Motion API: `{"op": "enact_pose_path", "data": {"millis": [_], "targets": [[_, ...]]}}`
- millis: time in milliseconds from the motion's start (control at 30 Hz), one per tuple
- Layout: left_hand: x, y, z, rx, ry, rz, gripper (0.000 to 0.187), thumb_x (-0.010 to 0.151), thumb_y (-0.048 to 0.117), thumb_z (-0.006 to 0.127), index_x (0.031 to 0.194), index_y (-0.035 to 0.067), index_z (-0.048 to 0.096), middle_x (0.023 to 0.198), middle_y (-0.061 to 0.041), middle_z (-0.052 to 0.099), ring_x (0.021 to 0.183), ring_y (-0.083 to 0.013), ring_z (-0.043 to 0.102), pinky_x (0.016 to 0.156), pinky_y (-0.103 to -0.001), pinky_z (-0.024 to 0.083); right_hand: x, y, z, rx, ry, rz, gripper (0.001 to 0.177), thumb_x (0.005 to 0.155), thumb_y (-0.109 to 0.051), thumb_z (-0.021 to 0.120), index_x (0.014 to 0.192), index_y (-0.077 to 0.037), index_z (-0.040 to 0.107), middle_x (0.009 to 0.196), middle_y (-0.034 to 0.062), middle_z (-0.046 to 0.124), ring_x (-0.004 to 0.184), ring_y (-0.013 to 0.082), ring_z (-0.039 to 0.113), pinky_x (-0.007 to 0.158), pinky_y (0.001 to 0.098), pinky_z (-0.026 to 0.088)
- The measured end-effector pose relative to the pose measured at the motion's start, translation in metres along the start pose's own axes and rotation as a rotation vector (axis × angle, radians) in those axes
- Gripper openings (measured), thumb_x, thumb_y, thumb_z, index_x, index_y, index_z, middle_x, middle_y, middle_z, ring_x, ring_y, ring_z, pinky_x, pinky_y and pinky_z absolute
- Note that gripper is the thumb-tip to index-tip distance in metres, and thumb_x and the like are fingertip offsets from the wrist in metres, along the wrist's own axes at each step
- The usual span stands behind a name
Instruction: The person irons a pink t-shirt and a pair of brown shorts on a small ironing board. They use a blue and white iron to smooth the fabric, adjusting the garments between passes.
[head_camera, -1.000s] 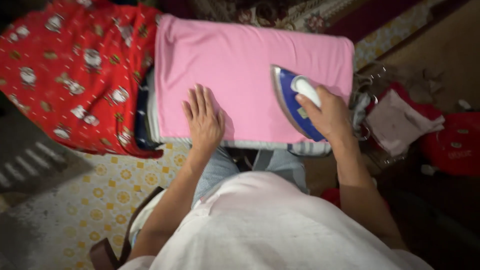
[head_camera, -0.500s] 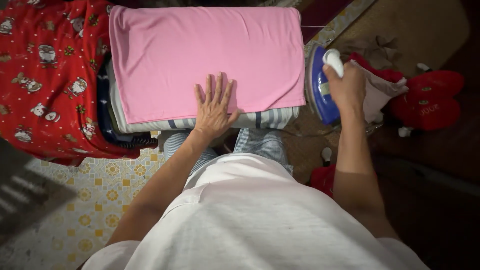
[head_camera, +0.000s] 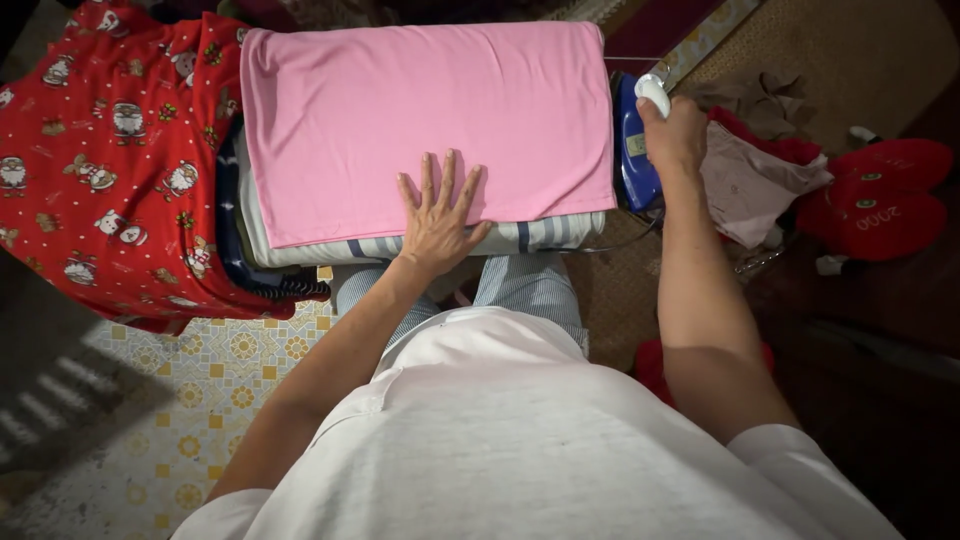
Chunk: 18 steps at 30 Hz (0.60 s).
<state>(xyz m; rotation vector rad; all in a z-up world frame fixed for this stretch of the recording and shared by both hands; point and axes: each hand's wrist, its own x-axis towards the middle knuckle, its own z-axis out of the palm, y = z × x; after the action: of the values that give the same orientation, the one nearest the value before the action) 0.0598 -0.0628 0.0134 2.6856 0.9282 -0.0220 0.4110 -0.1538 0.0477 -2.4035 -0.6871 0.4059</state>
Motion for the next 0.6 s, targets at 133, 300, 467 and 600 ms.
{"op": "enact_pose_path", "data": {"millis": [133, 300, 467, 600], "targets": [[0.006, 0.011, 0.009, 0.029, 0.055, 0.046, 0.083, 0.098, 0.051, 0.056, 0.166, 0.02, 0.021, 0.171, -0.021, 0.003, 0.154, -0.0507, -0.005, 0.115, -0.077, -0.003, 0.011, 0.023, 0.017, -0.258, 0.128, -0.193, 0.038, 0.095, -0.025, 0.075, 0.113, 0.007, 0.066, 0.101, 0.0269, 0.068, 0.092, 0.0419, 0.068, 0.079, 0.0492, 0.053], [0.004, 0.004, 0.008, -0.041, -0.018, 0.077, 0.075, 0.098, 0.047, 0.053, 0.162, 0.017, 0.025, 0.169, -0.018, 0.01, 0.156, -0.0421, 0.004, 0.119, -0.07, 0.001, -0.02, 0.017, 0.02, -0.368, 0.185, -0.357, 0.054, 0.089, -0.013, 0.076, 0.128, 0.014, 0.05, 0.123, 0.0311, 0.058, 0.115, 0.0457, 0.059, 0.091, 0.0507, 0.053], [-0.011, -0.036, 0.013, -0.063, 0.255, 0.105, 0.05, 0.105, 0.015, 0.053, 0.153, 0.001, 0.045, 0.164, -0.022, 0.036, 0.153, -0.0382, 0.032, 0.124, -0.051, 0.027, -0.063, -0.004, 0.045, -0.562, 0.235, -0.492, 0.038, 0.09, -0.015, 0.074, 0.118, 0.003, 0.057, 0.119, 0.025, 0.062, 0.116, 0.0426, 0.059, 0.091, 0.0538, 0.053], [-0.02, -0.054, 0.002, -0.105, 0.425, 0.094, 0.047, 0.092, -0.004, 0.056, 0.139, -0.007, 0.056, 0.143, -0.022, 0.055, 0.132, -0.0387, 0.051, 0.112, -0.046, 0.043, -0.055, 0.005, 0.076, -0.454, 0.141, -0.377, 0.046, 0.088, -0.009, 0.072, 0.125, 0.011, 0.054, 0.113, 0.0281, 0.063, 0.109, 0.0434, 0.06, 0.082, 0.0509, 0.054]]}}
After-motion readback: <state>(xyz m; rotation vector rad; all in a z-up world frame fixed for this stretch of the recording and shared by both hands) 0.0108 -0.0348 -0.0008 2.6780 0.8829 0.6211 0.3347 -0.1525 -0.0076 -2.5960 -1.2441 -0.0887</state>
